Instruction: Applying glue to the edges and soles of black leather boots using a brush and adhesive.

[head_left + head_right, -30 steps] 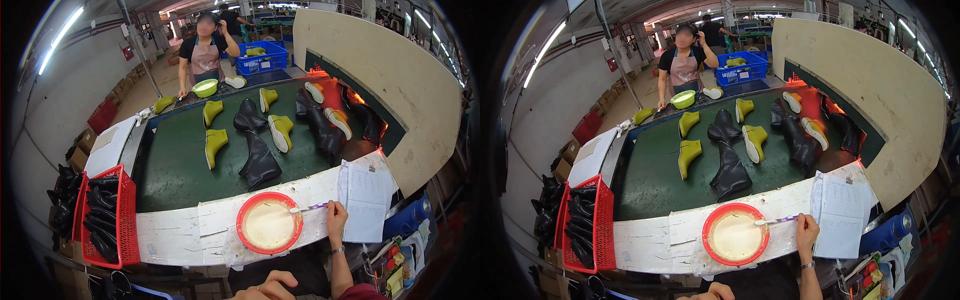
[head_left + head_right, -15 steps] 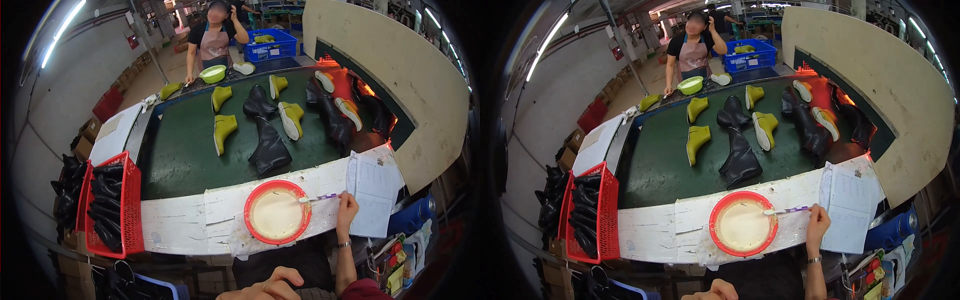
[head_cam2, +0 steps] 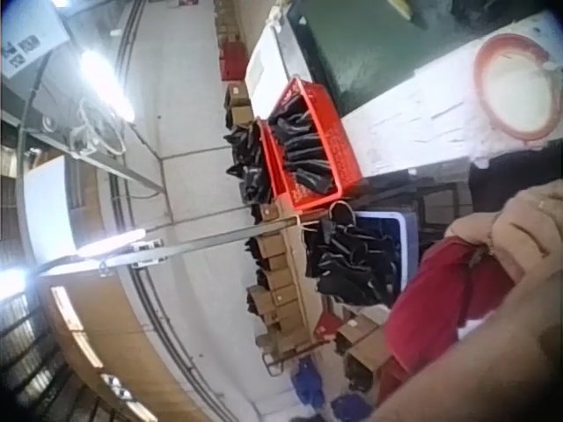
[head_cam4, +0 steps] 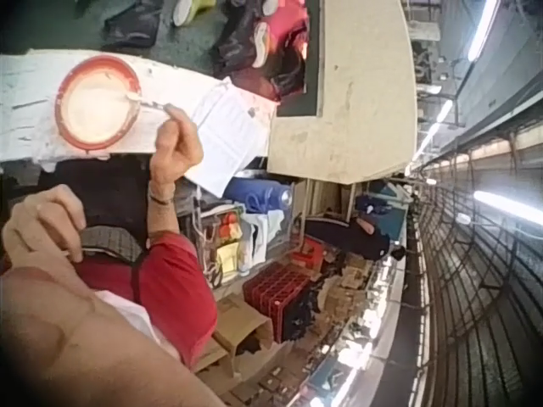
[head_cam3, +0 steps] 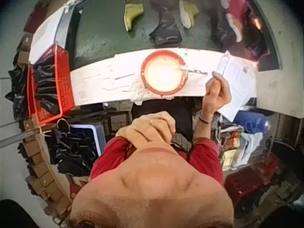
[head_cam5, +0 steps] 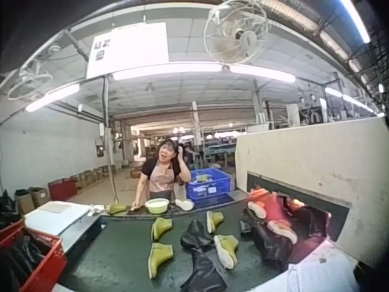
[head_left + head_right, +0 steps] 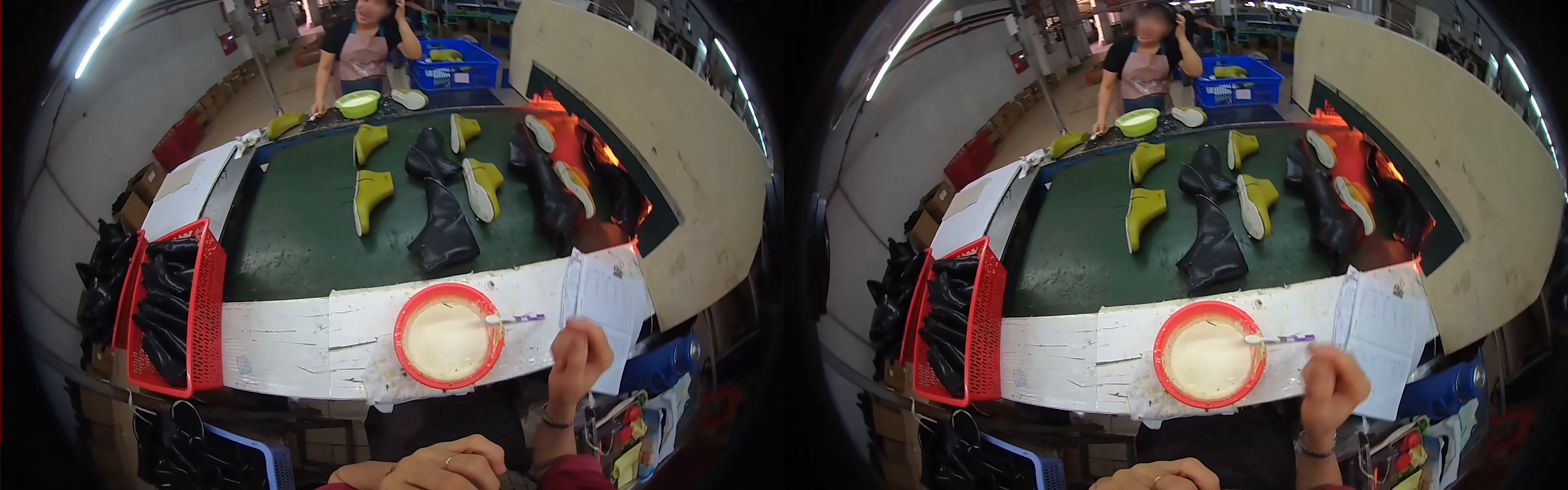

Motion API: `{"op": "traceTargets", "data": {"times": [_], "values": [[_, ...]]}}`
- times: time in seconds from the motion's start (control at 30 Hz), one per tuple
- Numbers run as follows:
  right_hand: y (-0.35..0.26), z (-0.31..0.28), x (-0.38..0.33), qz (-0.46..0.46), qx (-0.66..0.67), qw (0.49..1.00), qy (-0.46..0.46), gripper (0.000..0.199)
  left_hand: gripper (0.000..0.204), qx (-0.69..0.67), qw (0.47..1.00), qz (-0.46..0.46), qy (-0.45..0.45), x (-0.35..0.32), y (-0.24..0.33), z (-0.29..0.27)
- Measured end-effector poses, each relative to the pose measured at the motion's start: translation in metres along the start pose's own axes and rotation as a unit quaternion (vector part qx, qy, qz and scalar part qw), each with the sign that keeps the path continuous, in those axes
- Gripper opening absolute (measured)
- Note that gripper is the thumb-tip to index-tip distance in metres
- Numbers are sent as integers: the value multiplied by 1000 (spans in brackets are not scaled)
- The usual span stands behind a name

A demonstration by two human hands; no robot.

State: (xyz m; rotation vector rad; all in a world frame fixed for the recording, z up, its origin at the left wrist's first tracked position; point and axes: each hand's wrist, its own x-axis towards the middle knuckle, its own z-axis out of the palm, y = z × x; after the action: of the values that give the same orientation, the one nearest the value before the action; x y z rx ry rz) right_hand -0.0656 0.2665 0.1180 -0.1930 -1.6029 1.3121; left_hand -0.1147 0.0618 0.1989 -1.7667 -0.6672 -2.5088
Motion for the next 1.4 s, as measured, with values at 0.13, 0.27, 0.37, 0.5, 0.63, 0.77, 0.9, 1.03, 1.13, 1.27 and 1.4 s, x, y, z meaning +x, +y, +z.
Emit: {"op": "traceTargets", "data": {"times": [0.13, 0.27, 0.37, 0.5, 0.63, 0.77, 0.9, 1.03, 1.13, 1.27, 1.4], "values": [[95, -39, 5, 159, -82, 983, 47, 21, 6, 97, 990, 44, -88, -13, 10, -5], [182, -88, -27, 169, -181, 968, 34, 18, 9, 125, 989, -5, -82, 5, 19, -18], [183, -73, -45, 130, -315, 940, -32, 16, 18, 219, 969, -54, -96, 7, 18, -29], [176, -61, -46, 107, -362, 925, -45, 13, 26, 285, 950, -30, -121, 38, 11, -44], [183, -71, -44, 82, -388, 918, -32, 13, 9, -38, 987, -138, -72, 92, 22, -46], [167, -57, -39, 139, -346, 927, -33, 13, 46, -248, 872, -378, 187, 88, 34, 11], [184, -64, -50, 103, -337, 936, -1, 14, 62, -158, 898, -409, -45, 73, 23, -29], [173, -61, -48, 88, -357, 930, -28, 16, 45, -226, 857, -454, -91, 53, 20, -26], [170, -69, -48, 100, -341, 934, -32, 21, 37, -251, 876, -410, -38, 45, 22, -12], [142, -42, -42, 53, -288, 954, -72, 32, 31, -206, 916, -345, 3, 53, 31, -19], [124, -11, -32, -54, -339, 924, -168, 45, 30, -175, 887, -425, -55, 62, 37, -17]]}}
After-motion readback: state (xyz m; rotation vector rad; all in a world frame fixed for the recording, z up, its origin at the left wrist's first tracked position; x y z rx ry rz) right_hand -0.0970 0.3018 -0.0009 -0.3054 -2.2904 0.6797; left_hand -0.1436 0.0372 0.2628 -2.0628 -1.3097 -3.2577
